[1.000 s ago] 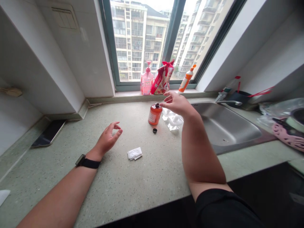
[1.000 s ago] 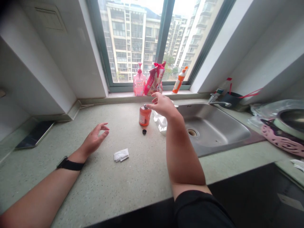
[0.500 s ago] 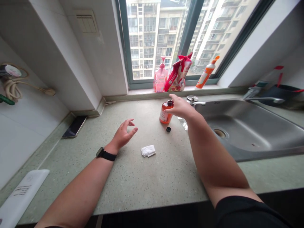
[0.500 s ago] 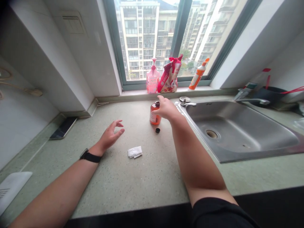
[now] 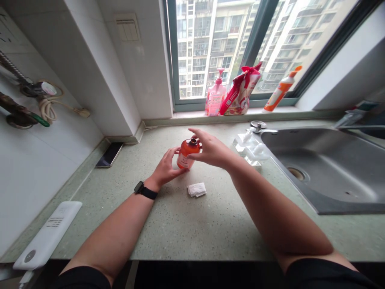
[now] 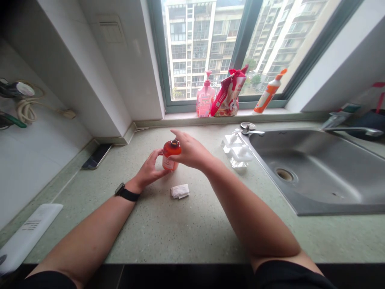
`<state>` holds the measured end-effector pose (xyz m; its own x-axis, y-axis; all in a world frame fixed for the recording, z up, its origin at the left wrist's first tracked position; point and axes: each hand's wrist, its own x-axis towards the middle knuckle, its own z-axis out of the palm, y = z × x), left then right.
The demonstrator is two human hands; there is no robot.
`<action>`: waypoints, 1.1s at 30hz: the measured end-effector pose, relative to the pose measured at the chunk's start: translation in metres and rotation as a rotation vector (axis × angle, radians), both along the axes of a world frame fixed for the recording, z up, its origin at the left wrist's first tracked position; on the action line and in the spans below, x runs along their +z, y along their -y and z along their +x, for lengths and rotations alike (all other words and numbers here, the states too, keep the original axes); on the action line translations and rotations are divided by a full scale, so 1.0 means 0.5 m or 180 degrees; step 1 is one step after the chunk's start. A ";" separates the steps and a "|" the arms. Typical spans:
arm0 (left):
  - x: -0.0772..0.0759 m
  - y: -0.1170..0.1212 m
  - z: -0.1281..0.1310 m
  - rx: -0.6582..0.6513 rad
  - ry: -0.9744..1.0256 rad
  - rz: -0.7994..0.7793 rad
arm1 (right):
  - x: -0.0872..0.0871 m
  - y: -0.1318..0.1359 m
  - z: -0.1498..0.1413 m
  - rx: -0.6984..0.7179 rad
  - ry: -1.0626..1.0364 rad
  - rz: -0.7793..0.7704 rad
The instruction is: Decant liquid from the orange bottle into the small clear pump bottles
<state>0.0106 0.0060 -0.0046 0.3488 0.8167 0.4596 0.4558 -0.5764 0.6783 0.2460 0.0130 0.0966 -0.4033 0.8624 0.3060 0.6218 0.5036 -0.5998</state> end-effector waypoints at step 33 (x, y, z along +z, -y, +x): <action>-0.003 -0.005 0.000 0.0408 -0.0004 -0.0091 | -0.052 -0.109 0.136 -0.0825 0.2912 -0.1931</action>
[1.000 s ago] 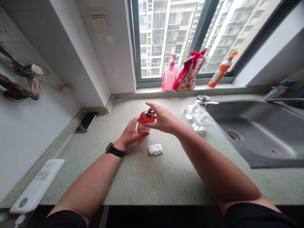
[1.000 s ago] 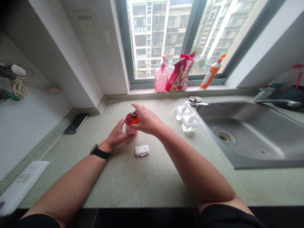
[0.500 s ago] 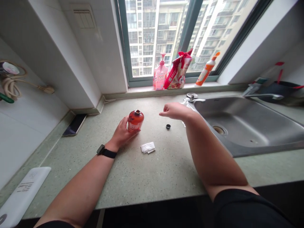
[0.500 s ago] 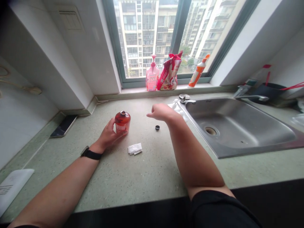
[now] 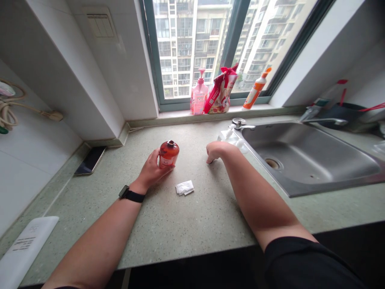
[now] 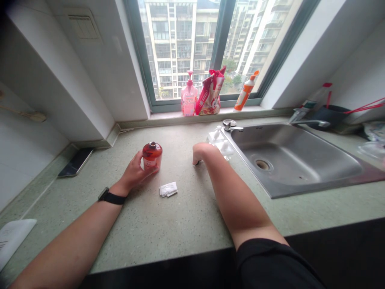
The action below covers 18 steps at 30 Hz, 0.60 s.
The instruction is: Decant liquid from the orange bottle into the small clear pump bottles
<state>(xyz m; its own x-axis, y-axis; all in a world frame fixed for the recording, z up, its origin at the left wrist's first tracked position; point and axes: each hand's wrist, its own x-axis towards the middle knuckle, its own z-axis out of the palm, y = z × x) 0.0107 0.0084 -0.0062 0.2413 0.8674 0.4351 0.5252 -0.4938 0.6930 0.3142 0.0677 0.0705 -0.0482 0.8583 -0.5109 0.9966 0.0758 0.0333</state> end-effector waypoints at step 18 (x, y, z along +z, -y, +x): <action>0.000 -0.001 -0.003 -0.0265 -0.0082 0.0336 | 0.044 0.036 -0.066 0.0176 -0.4227 0.1246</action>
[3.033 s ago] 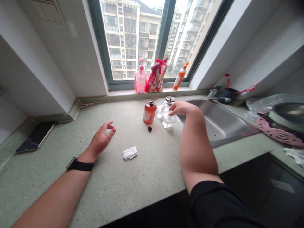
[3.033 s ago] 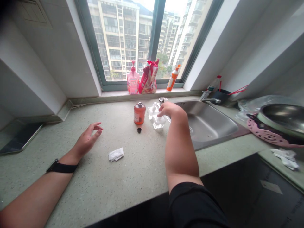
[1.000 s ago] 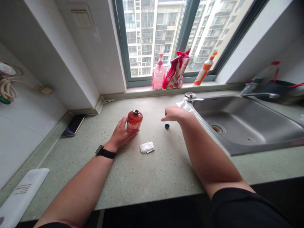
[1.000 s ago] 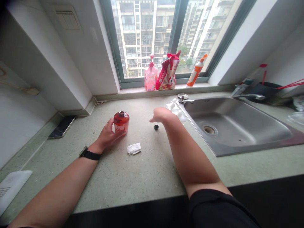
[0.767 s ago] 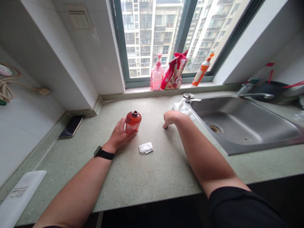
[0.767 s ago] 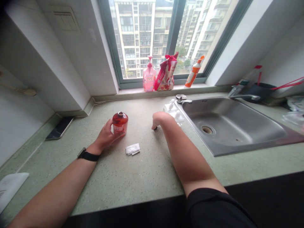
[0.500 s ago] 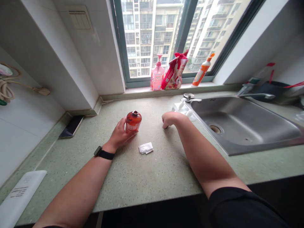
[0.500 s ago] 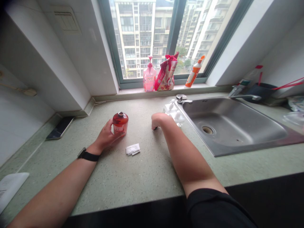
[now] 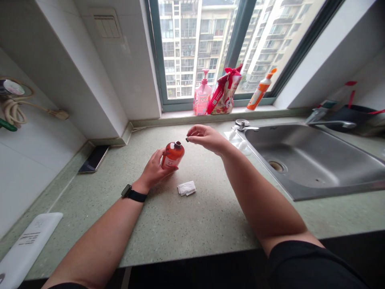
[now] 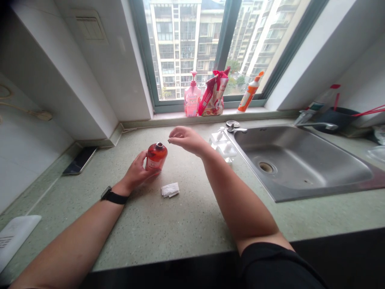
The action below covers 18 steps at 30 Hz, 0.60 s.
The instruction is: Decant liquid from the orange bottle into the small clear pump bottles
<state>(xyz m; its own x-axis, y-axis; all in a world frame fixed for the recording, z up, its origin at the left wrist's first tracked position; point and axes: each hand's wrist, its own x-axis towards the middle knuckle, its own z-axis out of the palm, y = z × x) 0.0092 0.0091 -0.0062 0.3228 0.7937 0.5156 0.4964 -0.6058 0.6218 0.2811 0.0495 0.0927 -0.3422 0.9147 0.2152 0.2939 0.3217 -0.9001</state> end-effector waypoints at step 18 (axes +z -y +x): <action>0.006 0.001 0.002 0.0274 -0.0288 0.0198 | -0.015 0.011 -0.038 0.0205 -0.0148 0.0429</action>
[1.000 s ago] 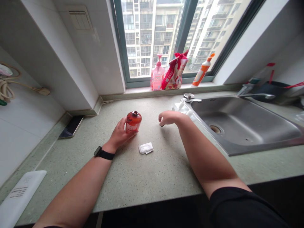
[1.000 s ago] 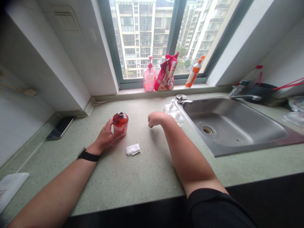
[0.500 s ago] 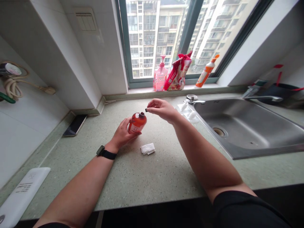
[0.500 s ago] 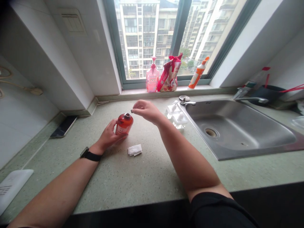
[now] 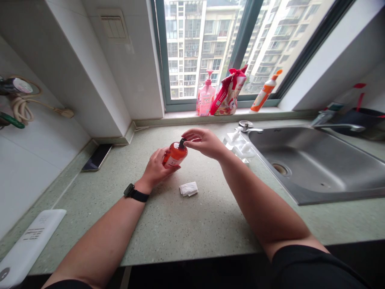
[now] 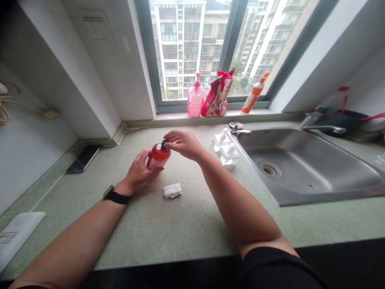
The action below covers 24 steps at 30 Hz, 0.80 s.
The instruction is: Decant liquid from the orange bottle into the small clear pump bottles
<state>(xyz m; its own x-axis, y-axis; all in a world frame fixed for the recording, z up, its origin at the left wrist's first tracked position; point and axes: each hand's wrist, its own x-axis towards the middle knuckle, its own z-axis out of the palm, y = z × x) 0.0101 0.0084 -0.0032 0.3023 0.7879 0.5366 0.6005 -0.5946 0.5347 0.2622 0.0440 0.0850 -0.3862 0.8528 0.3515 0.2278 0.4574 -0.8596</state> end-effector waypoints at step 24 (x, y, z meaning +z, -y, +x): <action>-0.004 -0.003 -0.009 0.0742 -0.0411 0.0546 | 0.022 0.024 0.002 -0.0334 0.1707 0.1191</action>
